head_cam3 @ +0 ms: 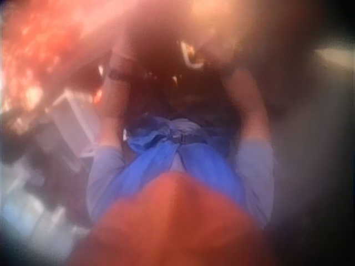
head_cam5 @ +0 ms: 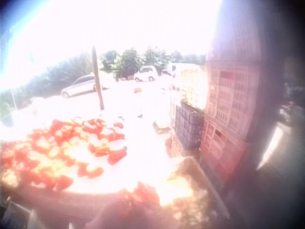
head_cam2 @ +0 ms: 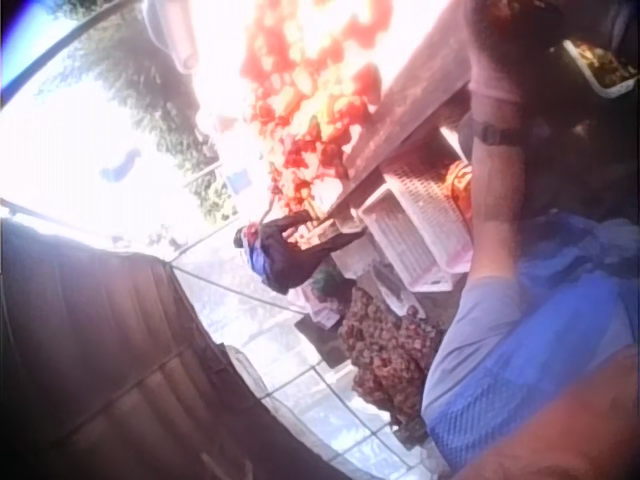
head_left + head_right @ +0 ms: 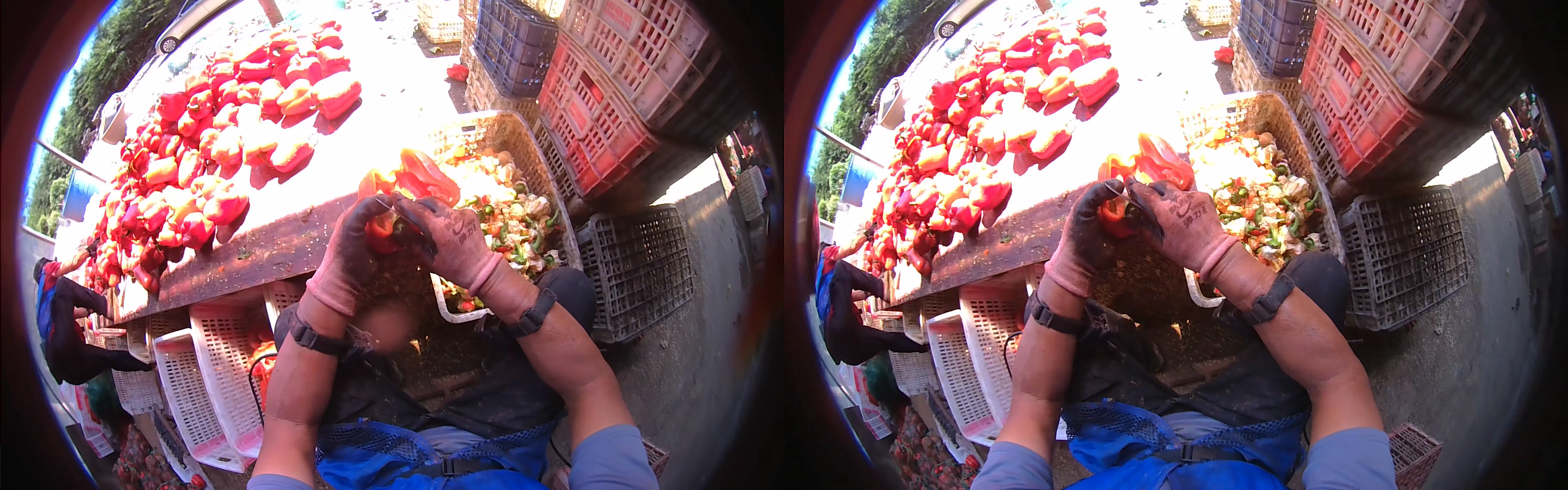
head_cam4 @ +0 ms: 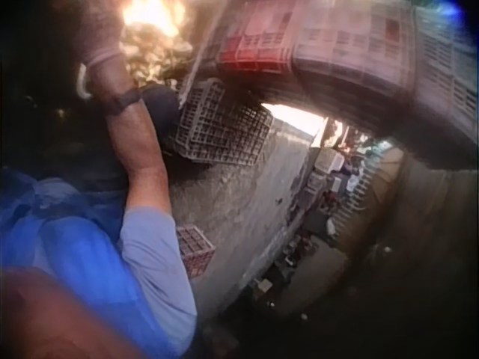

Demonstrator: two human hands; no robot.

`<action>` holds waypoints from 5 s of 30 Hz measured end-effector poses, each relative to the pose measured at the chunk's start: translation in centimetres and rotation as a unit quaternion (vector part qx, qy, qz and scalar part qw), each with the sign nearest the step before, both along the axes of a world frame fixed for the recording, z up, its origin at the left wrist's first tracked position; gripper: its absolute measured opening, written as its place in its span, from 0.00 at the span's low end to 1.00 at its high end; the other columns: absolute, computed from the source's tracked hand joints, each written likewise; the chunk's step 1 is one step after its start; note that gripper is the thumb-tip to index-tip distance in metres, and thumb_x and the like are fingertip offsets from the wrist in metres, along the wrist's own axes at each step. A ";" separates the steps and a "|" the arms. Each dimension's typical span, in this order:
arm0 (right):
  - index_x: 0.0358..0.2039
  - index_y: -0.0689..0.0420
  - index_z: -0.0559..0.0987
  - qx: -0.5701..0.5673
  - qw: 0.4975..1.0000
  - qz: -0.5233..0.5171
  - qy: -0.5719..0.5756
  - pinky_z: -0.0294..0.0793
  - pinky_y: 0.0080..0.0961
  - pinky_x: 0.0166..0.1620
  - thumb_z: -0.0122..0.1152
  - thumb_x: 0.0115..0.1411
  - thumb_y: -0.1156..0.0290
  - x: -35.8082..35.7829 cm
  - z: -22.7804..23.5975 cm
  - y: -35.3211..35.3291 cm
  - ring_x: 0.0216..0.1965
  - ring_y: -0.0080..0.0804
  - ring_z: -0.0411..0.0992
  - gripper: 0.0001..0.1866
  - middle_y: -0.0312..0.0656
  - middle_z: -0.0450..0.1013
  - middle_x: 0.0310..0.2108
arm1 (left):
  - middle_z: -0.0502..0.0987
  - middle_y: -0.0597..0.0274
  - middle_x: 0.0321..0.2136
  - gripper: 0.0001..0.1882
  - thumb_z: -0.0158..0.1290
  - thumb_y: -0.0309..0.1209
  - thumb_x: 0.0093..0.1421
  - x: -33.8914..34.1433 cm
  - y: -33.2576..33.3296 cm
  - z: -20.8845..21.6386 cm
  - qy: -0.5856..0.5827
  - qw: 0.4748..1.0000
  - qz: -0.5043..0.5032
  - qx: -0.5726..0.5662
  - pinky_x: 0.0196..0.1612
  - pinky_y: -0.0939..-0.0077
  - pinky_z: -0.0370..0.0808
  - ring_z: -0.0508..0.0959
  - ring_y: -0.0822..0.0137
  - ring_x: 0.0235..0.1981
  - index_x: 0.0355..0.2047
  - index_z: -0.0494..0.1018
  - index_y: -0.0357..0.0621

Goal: The person sits at a workbench and trims red bell peppers one by one, removing stems and cores with a small knife. The trimmed peppers are placed into a white crate, while the discarded cores and stems are deposited into a separate bin. The person also moves a full crate of peppers to the workbench and continues trimming.

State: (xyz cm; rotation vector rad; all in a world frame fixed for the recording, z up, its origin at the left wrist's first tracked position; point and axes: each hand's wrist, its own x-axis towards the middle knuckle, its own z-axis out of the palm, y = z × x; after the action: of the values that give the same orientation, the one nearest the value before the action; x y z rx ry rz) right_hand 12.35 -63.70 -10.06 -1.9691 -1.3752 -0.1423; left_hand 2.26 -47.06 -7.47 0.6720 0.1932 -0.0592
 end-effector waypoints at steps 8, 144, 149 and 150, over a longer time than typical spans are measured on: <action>0.63 0.44 0.74 0.004 0.995 -0.001 0.103 0.79 0.43 0.48 0.65 0.57 0.65 -0.4 0.4 0.0 0.43 0.50 0.79 0.30 0.47 0.78 0.42 | 0.80 0.55 0.39 0.18 0.54 0.41 0.65 -0.4 -0.5 -0.7 0.004 0.985 0.073 0.158 0.46 0.64 0.81 0.81 0.61 0.40 0.42 0.77 0.36; 0.53 0.65 0.79 0.033 0.858 0.003 0.513 0.74 0.21 0.24 0.47 0.71 0.42 0.5 4.9 -1.9 0.16 0.22 0.69 0.34 0.52 0.80 0.44 | 0.83 0.55 0.42 0.20 0.65 0.22 0.56 -20.9 12.3 4.7 0.056 0.795 0.446 0.406 0.43 0.68 0.86 0.85 0.63 0.39 0.48 0.76 0.35; 0.52 0.65 0.79 -0.001 0.847 0.017 0.531 0.73 0.22 0.24 0.49 0.72 0.44 -0.8 4.6 -1.2 0.16 0.23 0.70 0.32 0.51 0.81 0.38 | 0.82 0.62 0.32 0.09 0.62 0.18 0.52 -35.4 14.8 -3.8 0.201 0.345 0.228 0.888 0.35 0.70 0.84 0.84 0.67 0.34 0.34 0.79 0.38; 0.52 0.65 0.79 -0.007 0.846 0.015 0.532 0.73 0.22 0.23 0.49 0.72 0.44 -1.0 4.5 -1.0 0.16 0.23 0.70 0.32 0.51 0.81 0.38 | 0.83 0.59 0.35 0.10 0.62 0.21 0.52 -37.8 15.1 -6.5 0.267 0.425 0.238 0.831 0.42 0.69 0.82 0.84 0.63 0.38 0.36 0.80 0.41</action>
State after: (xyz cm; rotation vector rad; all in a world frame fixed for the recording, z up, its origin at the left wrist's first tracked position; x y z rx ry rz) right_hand 11.39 -64.67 -5.53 -1.5649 -0.6339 0.8606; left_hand -35.55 -31.93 -13.99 2.6206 1.1585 0.5959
